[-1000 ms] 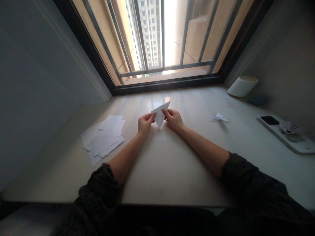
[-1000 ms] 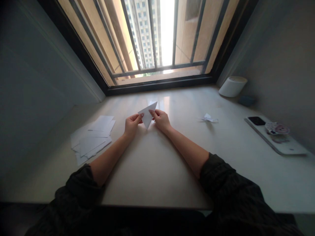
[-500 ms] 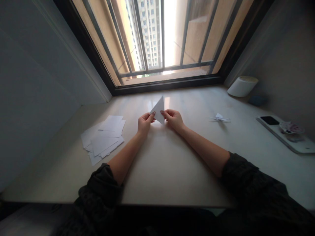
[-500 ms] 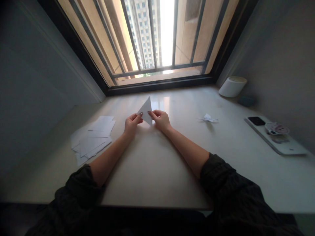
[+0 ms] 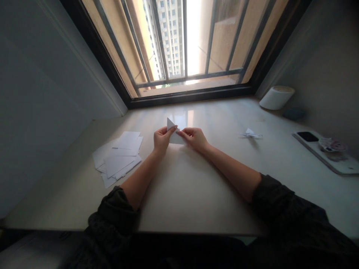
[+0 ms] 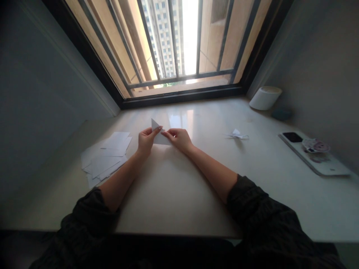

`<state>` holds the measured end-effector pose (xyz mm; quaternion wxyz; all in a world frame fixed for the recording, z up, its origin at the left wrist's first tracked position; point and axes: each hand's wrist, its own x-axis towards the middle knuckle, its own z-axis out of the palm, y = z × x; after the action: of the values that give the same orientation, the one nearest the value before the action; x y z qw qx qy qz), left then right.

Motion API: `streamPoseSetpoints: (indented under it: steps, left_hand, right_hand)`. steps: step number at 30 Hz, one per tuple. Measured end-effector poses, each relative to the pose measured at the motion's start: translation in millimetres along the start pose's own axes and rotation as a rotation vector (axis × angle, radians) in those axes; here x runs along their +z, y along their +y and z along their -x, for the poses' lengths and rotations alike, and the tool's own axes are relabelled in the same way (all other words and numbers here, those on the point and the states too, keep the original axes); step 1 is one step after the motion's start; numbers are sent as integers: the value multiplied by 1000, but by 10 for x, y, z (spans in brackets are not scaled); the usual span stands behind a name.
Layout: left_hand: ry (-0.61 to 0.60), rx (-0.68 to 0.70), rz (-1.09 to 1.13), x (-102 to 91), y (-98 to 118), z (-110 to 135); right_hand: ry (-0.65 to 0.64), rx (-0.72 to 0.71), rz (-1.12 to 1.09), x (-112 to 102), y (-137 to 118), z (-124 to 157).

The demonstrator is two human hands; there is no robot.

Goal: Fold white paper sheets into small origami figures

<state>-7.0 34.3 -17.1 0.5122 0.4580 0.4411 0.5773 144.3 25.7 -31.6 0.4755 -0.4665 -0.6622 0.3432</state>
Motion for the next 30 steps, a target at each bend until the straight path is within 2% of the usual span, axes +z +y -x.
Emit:
streamPoseSetpoints:
  steps: [7, 11, 16, 22, 26, 30]
  left_hand:
    - [219, 83, 22, -41, 46, -87]
    - [325, 72, 106, -98, 18, -163]
    - [362, 20, 162, -107, -56, -198]
    - [350, 18, 169, -89, -99, -177]
    - [323, -7, 198, -62, -109, -139]
    - [304, -11, 225, -51, -119, -126]
  right_hand:
    - [-42, 33, 11, -19, 16, -20]
    - [-45, 37, 12, -34, 73, -38]
    - [66, 16, -16, -53, 106, -56]
    - [197, 107, -82, -61, 131, -80]
    - [192, 111, -118, -49, 172, -90]
    - [201, 77, 7, -46, 199, -84]
